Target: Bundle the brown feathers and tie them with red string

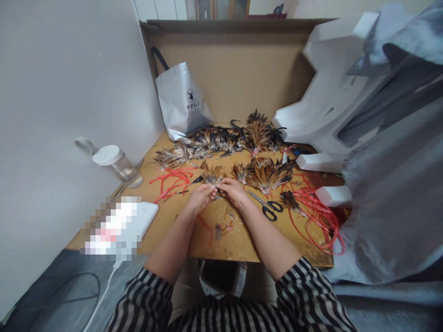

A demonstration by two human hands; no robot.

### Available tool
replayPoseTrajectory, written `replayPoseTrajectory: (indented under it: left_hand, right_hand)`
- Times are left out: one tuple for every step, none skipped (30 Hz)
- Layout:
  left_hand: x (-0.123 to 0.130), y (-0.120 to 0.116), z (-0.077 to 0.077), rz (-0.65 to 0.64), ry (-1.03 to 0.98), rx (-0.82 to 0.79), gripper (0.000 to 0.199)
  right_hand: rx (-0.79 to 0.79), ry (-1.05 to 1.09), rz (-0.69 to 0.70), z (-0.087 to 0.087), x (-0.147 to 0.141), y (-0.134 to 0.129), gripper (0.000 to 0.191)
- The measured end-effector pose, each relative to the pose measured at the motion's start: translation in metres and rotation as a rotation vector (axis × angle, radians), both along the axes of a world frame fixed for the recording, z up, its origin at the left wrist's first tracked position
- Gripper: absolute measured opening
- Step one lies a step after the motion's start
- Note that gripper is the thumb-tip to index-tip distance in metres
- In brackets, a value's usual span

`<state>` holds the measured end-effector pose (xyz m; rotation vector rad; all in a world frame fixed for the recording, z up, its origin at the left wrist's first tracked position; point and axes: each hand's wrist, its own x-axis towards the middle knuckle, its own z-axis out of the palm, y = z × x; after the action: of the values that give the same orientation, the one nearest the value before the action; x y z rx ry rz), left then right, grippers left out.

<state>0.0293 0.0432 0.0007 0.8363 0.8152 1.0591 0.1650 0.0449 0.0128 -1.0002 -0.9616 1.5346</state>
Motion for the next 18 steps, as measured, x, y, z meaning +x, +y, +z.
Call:
replayPoseTrajectory:
  left_hand:
    - [0.0002,0.0002,-0.0003,0.006,-0.008,-0.001,0.019]
    - [0.0003,0.0005,-0.0007,0.012,-0.013,-0.003,0.018]
    - [0.0004,0.0007,-0.001,0.019,-0.017,-0.006,0.018]
    - [0.0005,0.0009,-0.0013,0.026,-0.015,-0.009,0.018]
    - [0.0006,0.0012,-0.0016,0.031,-0.01,-0.012,0.017]
    - [0.0007,0.0014,-0.0018,0.033,-0.002,-0.015,0.017]
    - [0.0008,0.0015,-0.0021,0.034,0.006,-0.019,0.016]
    - [0.0009,0.0017,-0.0024,0.036,0.01,-0.021,0.016]
    - [0.0009,0.0018,-0.0028,0.035,0.013,-0.023,0.016]
    - [0.0009,0.0019,-0.0032,0.033,0.013,-0.024,0.016]
    - [0.0009,0.002,-0.0038,0.031,0.012,-0.024,0.016]
    - [0.0008,0.0021,-0.0043,0.027,0.01,-0.022,0.016]
    - [0.0008,0.0021,-0.0049,0.025,0.009,-0.02,0.016]
    - [0.0007,0.0022,-0.0054,0.023,0.006,-0.02,0.016]
    - [0.0006,0.0022,-0.0057,0.022,0.003,-0.02,0.016]
    - [0.0005,0.0022,-0.006,0.021,0.0,-0.018,0.017]
    - [0.0004,0.0023,-0.0062,0.02,-0.003,-0.016,0.017]
    - [0.0003,0.0023,-0.0063,0.018,-0.006,-0.013,0.018]
  right_hand:
    - [0.009,-0.018,-0.003,0.0007,-0.0002,-0.0004,0.028]
    - [0.021,-0.038,-0.01,0.0012,-0.0004,-0.0007,0.027]
    - [0.036,-0.06,-0.016,0.0016,-0.0006,-0.0009,0.027]
    - [0.052,-0.086,-0.021,0.0019,-0.0009,-0.0011,0.026]
    - [0.069,-0.113,-0.026,0.0022,-0.0011,-0.0012,0.026]
    - [0.086,-0.14,-0.029,0.0025,-0.0013,-0.0013,0.026]
    - [0.105,-0.167,-0.033,0.0029,-0.0015,-0.0014,0.026]
    - [0.122,-0.193,-0.035,0.0034,-0.0015,-0.0016,0.026]
    - [0.137,-0.217,-0.039,0.0038,-0.0016,-0.0018,0.025]
    - [0.148,-0.236,-0.044,0.0042,-0.0015,-0.002,0.024]
    - [0.156,-0.251,-0.047,0.0045,-0.0015,-0.0022,0.023]
    - [0.16,-0.264,-0.051,0.0046,-0.0014,-0.0023,0.022]
    - [0.16,-0.273,-0.056,0.0045,-0.0014,-0.0024,0.022]
    - [0.155,-0.275,-0.064,0.0043,-0.0016,-0.0025,0.021]
    - [0.15,-0.274,-0.075,0.0038,-0.0019,-0.0025,0.021]
    - [0.146,-0.269,-0.085,0.0032,-0.0024,-0.0024,0.02]
    - [0.141,-0.26,-0.094,0.0025,-0.003,-0.0023,0.02]
    - [0.138,-0.246,-0.103,0.0018,-0.0038,-0.0022,0.02]
